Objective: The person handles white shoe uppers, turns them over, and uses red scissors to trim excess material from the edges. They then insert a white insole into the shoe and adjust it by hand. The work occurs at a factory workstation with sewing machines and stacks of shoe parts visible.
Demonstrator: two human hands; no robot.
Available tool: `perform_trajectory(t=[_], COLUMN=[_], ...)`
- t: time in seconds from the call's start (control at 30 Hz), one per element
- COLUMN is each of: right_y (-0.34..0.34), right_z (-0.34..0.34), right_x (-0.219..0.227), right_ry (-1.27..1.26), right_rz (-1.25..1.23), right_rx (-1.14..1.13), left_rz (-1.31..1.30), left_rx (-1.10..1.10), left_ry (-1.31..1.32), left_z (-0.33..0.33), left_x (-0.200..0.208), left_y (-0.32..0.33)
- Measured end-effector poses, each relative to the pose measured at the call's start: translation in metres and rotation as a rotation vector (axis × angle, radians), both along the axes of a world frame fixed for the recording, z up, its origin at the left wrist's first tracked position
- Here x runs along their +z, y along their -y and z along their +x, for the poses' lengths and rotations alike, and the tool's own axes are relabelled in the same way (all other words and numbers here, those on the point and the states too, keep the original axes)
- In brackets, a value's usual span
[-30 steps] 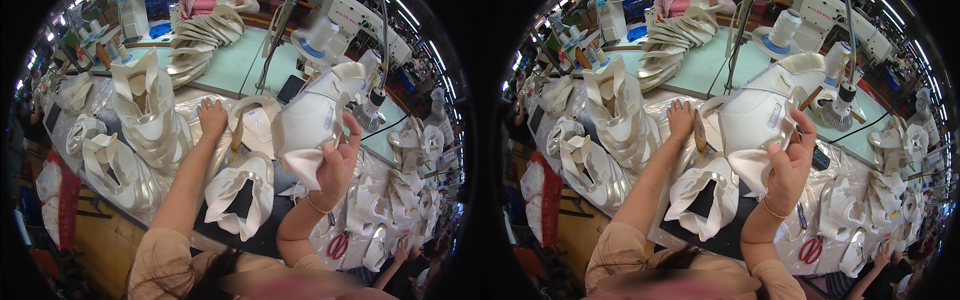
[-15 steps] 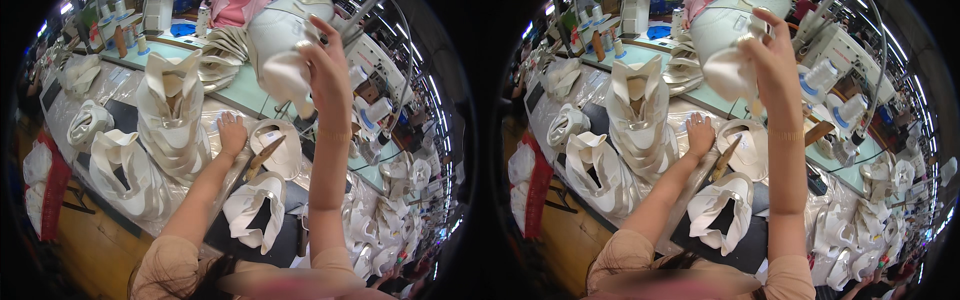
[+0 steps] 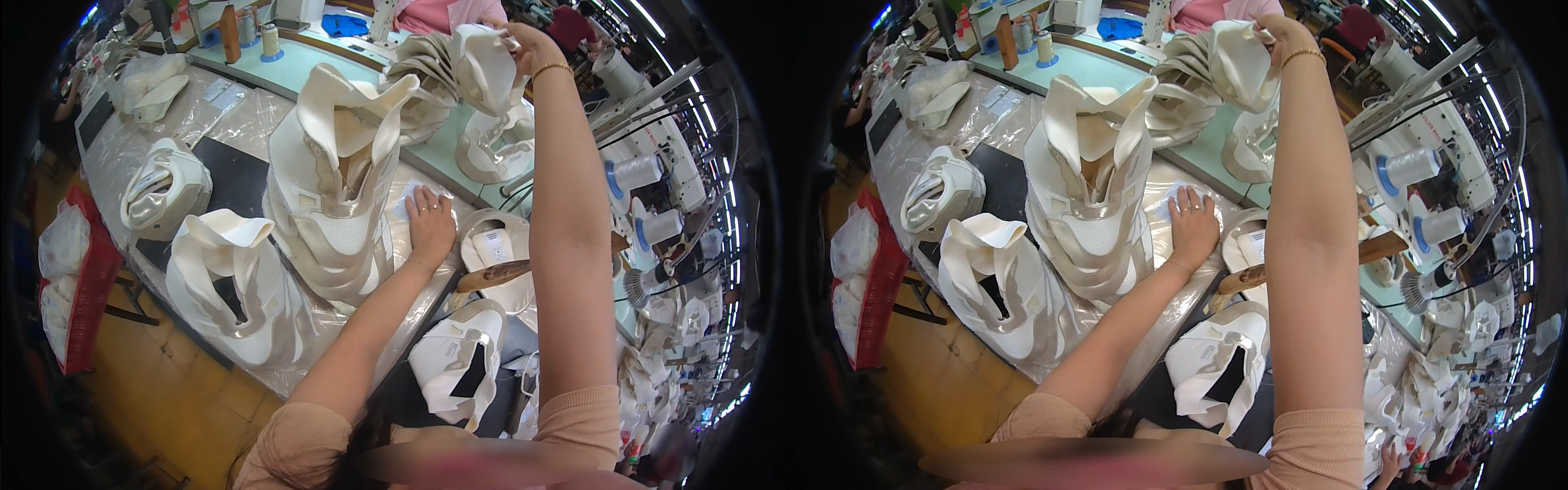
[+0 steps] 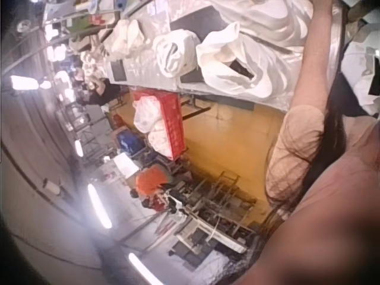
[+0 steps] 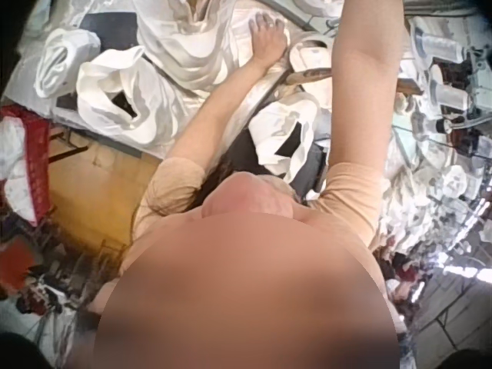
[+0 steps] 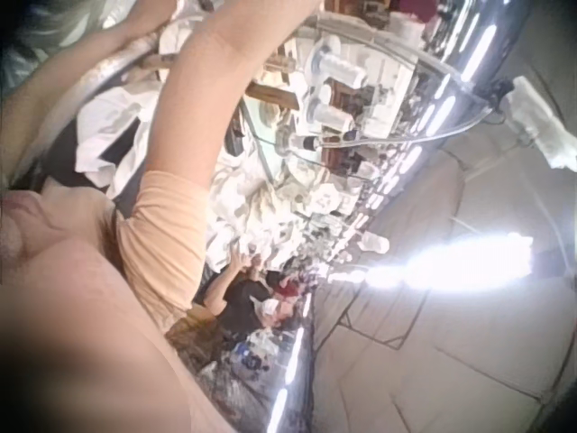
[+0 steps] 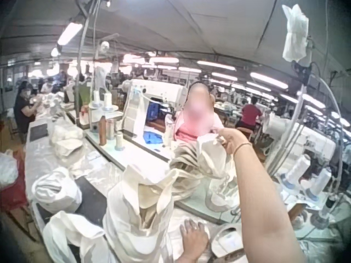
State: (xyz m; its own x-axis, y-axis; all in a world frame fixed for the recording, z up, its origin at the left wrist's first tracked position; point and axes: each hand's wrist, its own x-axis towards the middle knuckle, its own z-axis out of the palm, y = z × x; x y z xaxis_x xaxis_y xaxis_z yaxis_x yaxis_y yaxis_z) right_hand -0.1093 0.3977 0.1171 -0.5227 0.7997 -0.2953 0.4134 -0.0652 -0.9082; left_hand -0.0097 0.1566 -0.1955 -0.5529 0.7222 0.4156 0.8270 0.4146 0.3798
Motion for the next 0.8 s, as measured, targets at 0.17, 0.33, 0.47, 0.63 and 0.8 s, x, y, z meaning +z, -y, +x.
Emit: perform_trajectory(t=[0.17, 0.33, 0.47, 0.63, 0.8], right_y=[-0.054, -0.069, -0.055, -0.047, -0.063], right_z=[-0.02, -0.031, -0.039, -0.049, -0.046], right_x=[-0.025, -0.036, -0.031, -0.032, -0.028], right_ry=[-0.132, -0.171, -0.1, -0.001, -0.258], right_rz=[-0.225, -0.026, 0.092, 0.126, -0.001], right_rx=[0.33, -0.029, -0.048, -0.193, -0.124], left_rz=[0.031, 0.024, -0.014, -0.045, -0.085], left_rx=[0.014, -0.003, -0.005, -0.022, -0.024], left_ry=[-0.046, -0.022, -0.028, 0.029, 0.014], left_z=[0.0, 0.0, 0.0, -0.001, -0.001], left_x=[-0.001, 0.002, 0.003, 0.002, 0.003], left_y=[0.0, 0.001, 0.0, -0.001, -0.002])
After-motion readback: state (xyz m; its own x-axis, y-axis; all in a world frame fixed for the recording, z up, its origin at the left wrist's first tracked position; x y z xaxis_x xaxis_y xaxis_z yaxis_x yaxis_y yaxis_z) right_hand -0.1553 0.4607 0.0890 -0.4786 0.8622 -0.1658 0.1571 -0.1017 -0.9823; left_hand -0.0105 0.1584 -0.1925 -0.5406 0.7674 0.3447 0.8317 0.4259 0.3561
